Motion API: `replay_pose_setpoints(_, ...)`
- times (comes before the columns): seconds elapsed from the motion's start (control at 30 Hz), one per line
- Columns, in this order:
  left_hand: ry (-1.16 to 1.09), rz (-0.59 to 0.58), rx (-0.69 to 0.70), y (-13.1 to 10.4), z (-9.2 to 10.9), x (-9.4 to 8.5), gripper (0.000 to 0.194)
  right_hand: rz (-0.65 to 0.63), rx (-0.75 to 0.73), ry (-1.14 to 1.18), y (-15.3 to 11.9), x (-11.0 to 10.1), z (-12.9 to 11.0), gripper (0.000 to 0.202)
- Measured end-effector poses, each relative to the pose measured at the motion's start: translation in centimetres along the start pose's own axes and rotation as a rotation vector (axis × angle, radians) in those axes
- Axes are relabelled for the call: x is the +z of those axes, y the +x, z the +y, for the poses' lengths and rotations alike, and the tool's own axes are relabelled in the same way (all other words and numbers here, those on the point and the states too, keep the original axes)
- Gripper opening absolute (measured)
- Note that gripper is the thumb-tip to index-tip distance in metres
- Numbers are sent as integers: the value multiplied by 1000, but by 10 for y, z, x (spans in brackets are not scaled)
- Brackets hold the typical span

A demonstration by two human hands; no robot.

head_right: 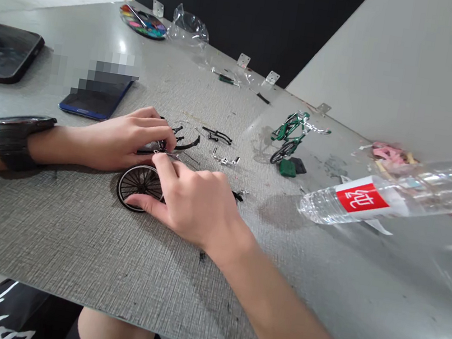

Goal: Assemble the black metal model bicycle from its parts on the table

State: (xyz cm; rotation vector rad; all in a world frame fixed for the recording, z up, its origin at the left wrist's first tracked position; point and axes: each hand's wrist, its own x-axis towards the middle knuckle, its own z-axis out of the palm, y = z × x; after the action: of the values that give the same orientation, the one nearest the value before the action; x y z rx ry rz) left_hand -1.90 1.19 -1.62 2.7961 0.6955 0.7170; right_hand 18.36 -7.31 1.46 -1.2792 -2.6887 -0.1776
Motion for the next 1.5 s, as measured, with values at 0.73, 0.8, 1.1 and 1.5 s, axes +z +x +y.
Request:
replay_pose_setpoints(0.73,35,86,-56,1,3,-2,19,270,-2,169,2,4,46,22)
replay_pose_setpoints(0.8,38,123,-72,2,4,-3,20,327,6,193,3,4,44,19)
replay_pose_setpoints(1.1,62,206,-116,1,9,-5,21,398,32,178,3,3,41,15)
replay_pose_setpoints(1.5,89,265,-101,1,8,-3,18,404,53,177,3,5,40,13)
